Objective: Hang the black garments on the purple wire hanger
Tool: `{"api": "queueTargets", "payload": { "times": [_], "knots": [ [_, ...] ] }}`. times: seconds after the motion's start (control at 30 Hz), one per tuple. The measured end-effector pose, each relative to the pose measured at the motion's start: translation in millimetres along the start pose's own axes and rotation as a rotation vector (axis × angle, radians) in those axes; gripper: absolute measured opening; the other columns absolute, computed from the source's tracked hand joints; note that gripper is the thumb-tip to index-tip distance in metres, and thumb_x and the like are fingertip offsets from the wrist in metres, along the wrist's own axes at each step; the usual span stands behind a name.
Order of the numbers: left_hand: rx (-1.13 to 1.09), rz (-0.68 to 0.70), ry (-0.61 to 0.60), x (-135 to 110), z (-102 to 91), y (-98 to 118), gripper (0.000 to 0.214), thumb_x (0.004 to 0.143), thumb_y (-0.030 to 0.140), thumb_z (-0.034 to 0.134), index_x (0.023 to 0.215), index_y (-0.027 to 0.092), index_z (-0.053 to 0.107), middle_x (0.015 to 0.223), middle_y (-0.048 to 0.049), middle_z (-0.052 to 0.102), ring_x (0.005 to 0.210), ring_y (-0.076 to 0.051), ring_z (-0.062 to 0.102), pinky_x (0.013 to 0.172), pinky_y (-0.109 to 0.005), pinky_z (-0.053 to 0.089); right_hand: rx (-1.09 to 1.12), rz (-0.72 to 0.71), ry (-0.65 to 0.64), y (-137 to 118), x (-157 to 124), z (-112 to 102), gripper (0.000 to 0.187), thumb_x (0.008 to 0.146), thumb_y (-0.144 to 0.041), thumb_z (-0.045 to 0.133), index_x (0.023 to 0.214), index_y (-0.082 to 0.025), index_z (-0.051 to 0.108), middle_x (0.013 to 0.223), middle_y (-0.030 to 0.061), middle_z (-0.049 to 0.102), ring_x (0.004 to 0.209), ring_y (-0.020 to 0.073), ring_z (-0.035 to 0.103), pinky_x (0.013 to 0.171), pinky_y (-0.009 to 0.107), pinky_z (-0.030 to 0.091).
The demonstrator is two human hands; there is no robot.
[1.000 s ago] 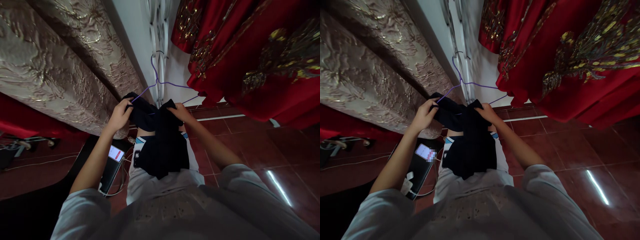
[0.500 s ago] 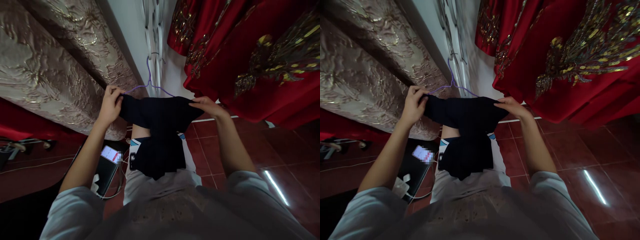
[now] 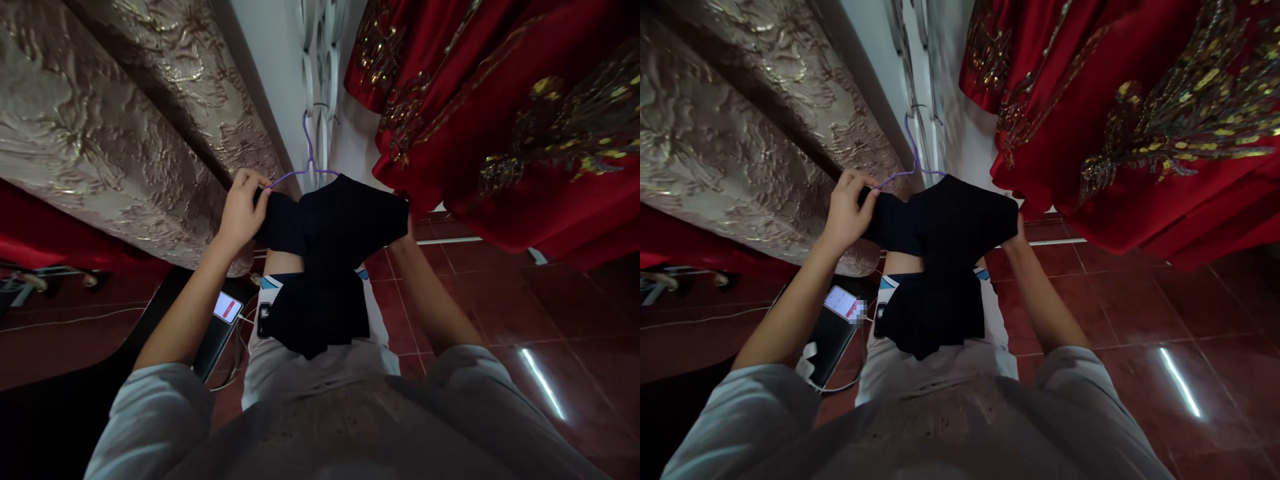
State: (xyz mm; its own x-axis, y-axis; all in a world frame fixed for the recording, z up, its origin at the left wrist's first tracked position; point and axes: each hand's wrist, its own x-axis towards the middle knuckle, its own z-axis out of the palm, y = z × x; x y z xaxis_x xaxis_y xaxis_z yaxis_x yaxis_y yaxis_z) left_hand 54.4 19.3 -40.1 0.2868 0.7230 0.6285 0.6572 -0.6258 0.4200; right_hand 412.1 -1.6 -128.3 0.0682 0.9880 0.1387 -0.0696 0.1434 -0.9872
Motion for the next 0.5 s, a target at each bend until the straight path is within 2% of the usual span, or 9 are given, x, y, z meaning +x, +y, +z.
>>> {"api": "queueTargets", "payload": {
  "times": [0.07, 0.13, 0.2, 0.27, 0.33, 0.43, 0.47, 0.5],
  "knots": [
    [-0.008, 0.001, 0.009, 1.6, 0.2, 3.8, 0.013, 0.100, 0.031, 0.059, 0.101, 0.019, 0.065, 0.109, -0.0106, 0.064, 0.108, -0.027, 0.064, 0.104, -0.045, 0.051, 0.052, -0.037, 0.076, -12.7, 4.5, -11.1, 0.069, 0.098, -0.077, 0.028, 0.103, -0.022, 0.070, 0.107, 0.0100, 0.073, 0.110, 0.0282, 0.069, 0.097, 0.051, 0.056],
    [-0.023, -0.014, 0.034, 5.0, 2.9, 4.7, 0.009, 0.096, 0.028, 0.063, 0.100, 0.019, 0.064, 0.105, -0.0093, 0.064, 0.106, -0.027, 0.064, 0.104, -0.045, 0.050, 0.059, -0.087, 0.140, -34.9, 9.2, -17.5, 0.073, 0.095, -0.081, 0.026, 0.108, -0.025, 0.071, 0.111, 0.0110, 0.074, 0.116, 0.0316, 0.068, 0.099, 0.057, 0.054],
    [-0.047, -0.043, 0.071, 9.0, 7.4, -0.3, 0.010, 0.092, 0.024, 0.068, 0.101, 0.019, 0.064, 0.102, -0.0078, 0.065, 0.103, -0.026, 0.064, 0.103, -0.044, 0.050, 0.005, -0.133, 0.137, -61.2, 9.4, -15.3, 0.074, 0.096, -0.080, 0.024, 0.114, -0.028, 0.072, 0.115, 0.0106, 0.074, 0.121, 0.0326, 0.066, 0.100, 0.060, 0.052],
    [-0.086, -0.074, 0.117, 11.9, 12.2, -11.1, 0.011, 0.090, 0.020, 0.067, 0.101, 0.019, 0.065, 0.100, -0.0067, 0.067, 0.099, -0.023, 0.065, 0.100, -0.041, 0.051, -0.050, -0.172, 0.073, -84.2, 1.8, -5.1, 0.075, 0.097, -0.080, 0.021, 0.112, -0.030, 0.074, 0.110, 0.0100, 0.076, 0.119, 0.0320, 0.068, 0.098, 0.058, 0.053],
    [-0.157, -0.114, 0.167, 12.6, 15.1, -23.2, 0.007, 0.090, 0.017, 0.064, 0.097, 0.019, 0.067, 0.096, -0.0058, 0.069, 0.093, -0.020, 0.065, 0.093, -0.035, 0.053, -0.077, -0.190, -0.123, -99.1, -13.5, 9.1, 0.074, 0.096, -0.081, 0.026, 0.103, -0.027, 0.077, 0.097, 0.0099, 0.077, 0.109, 0.0302, 0.071, 0.092, 0.051, 0.057],
    [-0.305, -0.152, 0.252, 10.7, 10.9, -27.6, 0.008, 0.093, 0.019, 0.063, 0.086, 0.019, 0.067, 0.083, -0.0034, 0.067, 0.078, -0.016, 0.063, 0.080, -0.028, 0.053, -0.158, -0.119, -0.682, -104.4, -40.6, 29.9, 0.057, 0.096, -0.071, 0.050, 0.098, -0.021, 0.078, 0.091, 0.0088, 0.077, 0.095, 0.0248, 0.074, 0.085, 0.040, 0.059],
    [-0.343, -0.136, 0.268, 10.2, 6.9, -22.6, 0.011, 0.094, 0.021, 0.064, 0.084, 0.019, 0.067, 0.081, -0.0031, 0.066, 0.076, -0.015, 0.062, 0.078, -0.028, 0.053, -0.215, -0.100, -0.803, -102.4, -47.2, 36.0, 0.049, 0.095, -0.063, 0.058, 0.102, -0.020, 0.078, 0.094, 0.0081, 0.077, 0.094, 0.0230, 0.073, 0.085, 0.037, 0.059],
    [-0.370, -0.099, 0.268, 10.1, 1.8, -14.2, 0.014, 0.096, 0.024, 0.064, 0.083, 0.019, 0.067, 0.081, -0.0033, 0.066, 0.077, -0.015, 0.063, 0.078, -0.028, 0.053, -0.296, -0.106, -0.842, -98.9, -51.6, 41.7, 0.041, 0.095, -0.055, 0.062, 0.108, -0.019, 0.077, 0.098, 0.0076, 0.077, 0.095, 0.0219, 0.073, 0.088, 0.037, 0.059]
  ]
}}
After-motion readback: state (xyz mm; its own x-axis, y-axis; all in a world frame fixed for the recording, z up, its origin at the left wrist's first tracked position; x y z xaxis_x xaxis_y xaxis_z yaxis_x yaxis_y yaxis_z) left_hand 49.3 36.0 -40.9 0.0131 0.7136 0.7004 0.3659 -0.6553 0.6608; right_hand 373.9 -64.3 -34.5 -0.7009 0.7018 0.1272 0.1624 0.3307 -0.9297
